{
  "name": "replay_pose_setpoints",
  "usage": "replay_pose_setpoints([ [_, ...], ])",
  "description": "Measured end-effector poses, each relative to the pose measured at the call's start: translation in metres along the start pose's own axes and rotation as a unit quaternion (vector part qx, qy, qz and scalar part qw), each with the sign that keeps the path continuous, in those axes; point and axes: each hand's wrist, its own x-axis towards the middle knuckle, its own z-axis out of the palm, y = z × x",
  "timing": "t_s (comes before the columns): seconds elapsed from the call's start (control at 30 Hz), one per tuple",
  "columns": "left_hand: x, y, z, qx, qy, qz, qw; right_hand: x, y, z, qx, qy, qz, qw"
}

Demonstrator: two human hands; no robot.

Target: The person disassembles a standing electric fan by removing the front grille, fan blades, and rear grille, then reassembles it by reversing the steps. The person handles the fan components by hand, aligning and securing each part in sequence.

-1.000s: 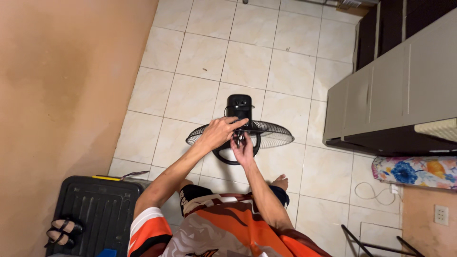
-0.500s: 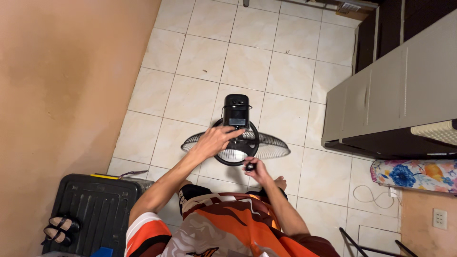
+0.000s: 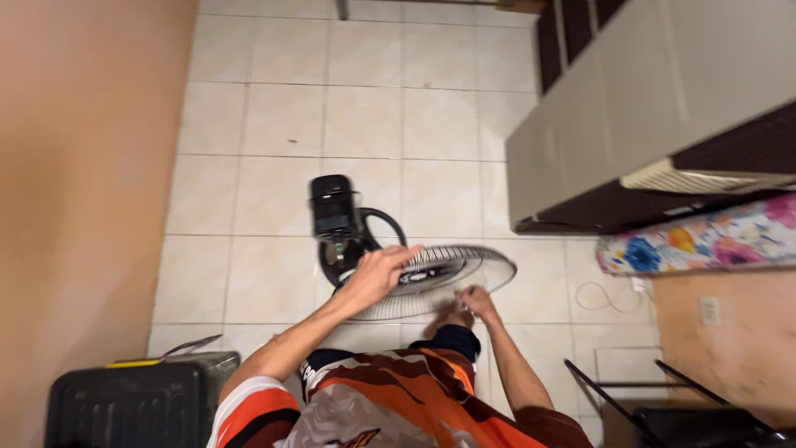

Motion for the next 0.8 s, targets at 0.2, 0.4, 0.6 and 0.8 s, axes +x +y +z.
replay_pose_setpoints([
  [0.2,0.060,0.007,0.035,-0.087,0.186,-0.007,0.979,-0.005,-0.023,-0.116,0.324,0.014,-0.122,0.938],
  [0.4,0.106,0.019,0.014,-0.355,0.192,-0.118,0.907,-0.099,-0.102,-0.212,0.620,-0.079,-0.166,0.763],
  [0.6,0.118,0.045,-0.007,-0.503,0.121,-0.187,0.835,-0.200,-0.121,-0.236,0.522,-0.073,-0.369,0.765],
  [0.8,0.107,0.071,0.008,-0.528,0.061,-0.147,0.834,-0.290,-0.100,-0.244,0.668,-0.133,-0.405,0.609],
])
